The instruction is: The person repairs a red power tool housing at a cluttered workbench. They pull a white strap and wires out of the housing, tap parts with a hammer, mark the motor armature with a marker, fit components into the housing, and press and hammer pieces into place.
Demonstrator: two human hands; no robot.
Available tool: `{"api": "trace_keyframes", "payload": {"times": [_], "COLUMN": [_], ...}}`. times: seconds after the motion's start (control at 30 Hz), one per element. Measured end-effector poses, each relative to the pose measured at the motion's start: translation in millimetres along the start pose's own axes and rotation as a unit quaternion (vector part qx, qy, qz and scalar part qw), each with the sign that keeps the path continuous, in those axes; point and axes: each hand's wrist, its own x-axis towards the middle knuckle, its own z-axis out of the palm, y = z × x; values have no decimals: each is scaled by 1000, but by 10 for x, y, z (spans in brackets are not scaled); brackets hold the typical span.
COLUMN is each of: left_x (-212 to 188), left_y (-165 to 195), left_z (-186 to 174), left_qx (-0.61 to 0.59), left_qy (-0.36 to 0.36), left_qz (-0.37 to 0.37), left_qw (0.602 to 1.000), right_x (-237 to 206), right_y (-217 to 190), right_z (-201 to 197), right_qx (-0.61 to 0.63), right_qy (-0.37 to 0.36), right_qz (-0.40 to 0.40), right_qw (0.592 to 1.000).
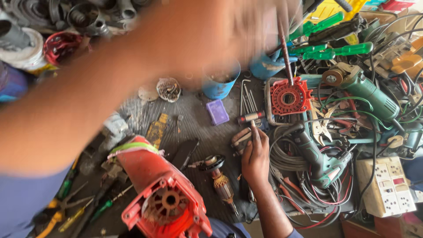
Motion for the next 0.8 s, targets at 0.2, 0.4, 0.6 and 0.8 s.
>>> {"api": "trace_keyframes", "payload": {"times": [0.2, 0.4, 0.6, 0.8], "left_x": [-1086, -2407, -3411, -3713], "left_y": [1126, 1893, 2528, 2822], "left_z": [-51, 89, 533, 564], "left_qx": [-272, -157, -187, -174], "left_qy": [-119, 51, 176, 191], "left_qz": [-103, -361, -513, -496], "left_qw": [949, 918, 819, 829], "right_x": [3, -19, 28, 28], "right_y": [21, 25, -46, -307], "right_z": [-43, -59, -197, -292], "right_qx": [3, -6, -90, -184], "right_qy": [-15, -29, -82, -140], "right_qz": [22, 25, -12, 71], "right_qw": [1000, 999, 992, 970]}}
